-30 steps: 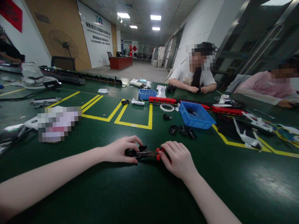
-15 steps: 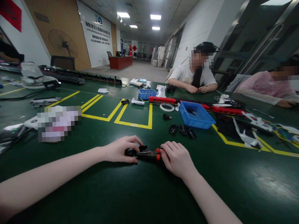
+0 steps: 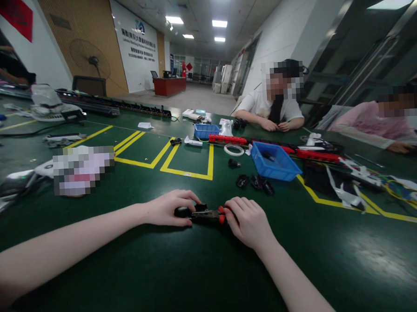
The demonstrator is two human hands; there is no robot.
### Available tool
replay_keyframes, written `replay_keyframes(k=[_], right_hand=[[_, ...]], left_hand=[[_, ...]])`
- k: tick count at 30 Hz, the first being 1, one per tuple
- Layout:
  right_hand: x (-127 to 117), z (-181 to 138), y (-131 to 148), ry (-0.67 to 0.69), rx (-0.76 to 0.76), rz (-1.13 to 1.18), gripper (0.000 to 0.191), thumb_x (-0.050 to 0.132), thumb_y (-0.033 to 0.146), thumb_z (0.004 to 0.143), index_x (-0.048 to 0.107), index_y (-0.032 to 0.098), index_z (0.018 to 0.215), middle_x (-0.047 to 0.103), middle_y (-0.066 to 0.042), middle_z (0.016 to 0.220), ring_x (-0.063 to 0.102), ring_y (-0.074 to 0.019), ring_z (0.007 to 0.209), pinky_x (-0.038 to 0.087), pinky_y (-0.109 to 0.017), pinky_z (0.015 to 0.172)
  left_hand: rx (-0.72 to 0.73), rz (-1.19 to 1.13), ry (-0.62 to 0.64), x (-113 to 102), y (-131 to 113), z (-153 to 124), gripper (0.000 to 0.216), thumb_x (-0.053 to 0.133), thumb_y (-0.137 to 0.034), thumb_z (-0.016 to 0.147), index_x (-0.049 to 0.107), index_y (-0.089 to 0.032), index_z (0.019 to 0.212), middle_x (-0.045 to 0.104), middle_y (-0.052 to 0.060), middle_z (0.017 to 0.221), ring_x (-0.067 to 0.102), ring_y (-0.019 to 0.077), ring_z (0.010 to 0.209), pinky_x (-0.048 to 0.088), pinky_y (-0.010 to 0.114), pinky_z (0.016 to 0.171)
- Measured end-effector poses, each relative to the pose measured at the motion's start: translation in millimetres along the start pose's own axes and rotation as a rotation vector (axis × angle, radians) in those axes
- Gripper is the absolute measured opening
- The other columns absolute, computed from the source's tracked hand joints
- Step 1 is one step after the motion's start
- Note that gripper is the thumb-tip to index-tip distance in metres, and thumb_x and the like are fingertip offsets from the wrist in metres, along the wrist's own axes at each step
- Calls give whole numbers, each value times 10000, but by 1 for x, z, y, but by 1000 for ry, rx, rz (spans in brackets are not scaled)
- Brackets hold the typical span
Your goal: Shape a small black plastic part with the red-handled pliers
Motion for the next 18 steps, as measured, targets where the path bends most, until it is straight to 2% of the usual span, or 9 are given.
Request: replay_keyframes(k=[18], right_hand=[[0,3,4,-14,34,-32,251,442,257,964,670,172,907,716,-74,886,645,-189,791,451,-328,714]], left_hand=[[-4,-6,7,-1,-4,1,187,726,-288,840,669,-179,981,611,90,1279,598,249,1144,441,399,976]])
Point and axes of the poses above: each hand's wrist, its own z-axis towards the middle knuckle, its own x-axis out of the palm, y = z × x, the point moved 5 cm from there along z, towards the middle knuckle
